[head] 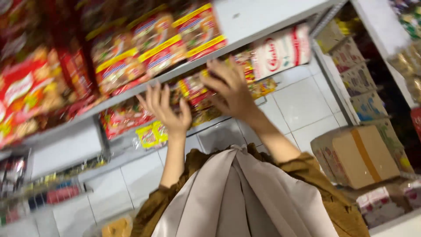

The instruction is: The person picks up noodle packets from a red basket and places them onto a shelf, arranging them alongside other similar food items.

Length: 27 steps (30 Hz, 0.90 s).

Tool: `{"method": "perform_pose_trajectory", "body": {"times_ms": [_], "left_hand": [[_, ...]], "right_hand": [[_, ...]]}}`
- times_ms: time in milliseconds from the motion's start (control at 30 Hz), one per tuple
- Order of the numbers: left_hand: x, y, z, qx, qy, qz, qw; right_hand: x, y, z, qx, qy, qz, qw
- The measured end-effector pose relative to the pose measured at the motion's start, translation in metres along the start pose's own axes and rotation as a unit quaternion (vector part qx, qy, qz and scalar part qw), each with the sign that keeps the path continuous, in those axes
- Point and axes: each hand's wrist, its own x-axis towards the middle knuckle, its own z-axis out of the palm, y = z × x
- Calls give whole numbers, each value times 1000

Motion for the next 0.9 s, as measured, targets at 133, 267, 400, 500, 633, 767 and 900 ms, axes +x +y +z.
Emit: {"method": "perform_pose_trajectory", "body": {"times_ms": [133, 267, 400, 500, 633, 767, 900], "left_hand": [[-57, 62, 47, -195, -203, -52, 958], [-103, 135, 92, -330, -426, -10, 842], [-115, 201, 139, -361, -549, 15, 754], [-114, 250, 177, -336, -576, 76, 742], [-113, 337, 238, -355, -586, 142, 714], [-124, 423, 268, -394, -603, 190, 667], [-149, 484, 281, -437, -604, 228, 627]], "right_hand": [[-103, 27, -23, 128, 22, 171, 977], [-211, 56, -64, 51, -22, 317, 947], [-305, 63, -138, 78, -8, 479, 874], [-357, 72, -184, 57, 45, 527, 847], [-415, 78, -243, -16, 95, 551, 829], [-455, 67, -284, -48, 124, 612, 780], [-484, 62, -312, -42, 162, 612, 773]]}}
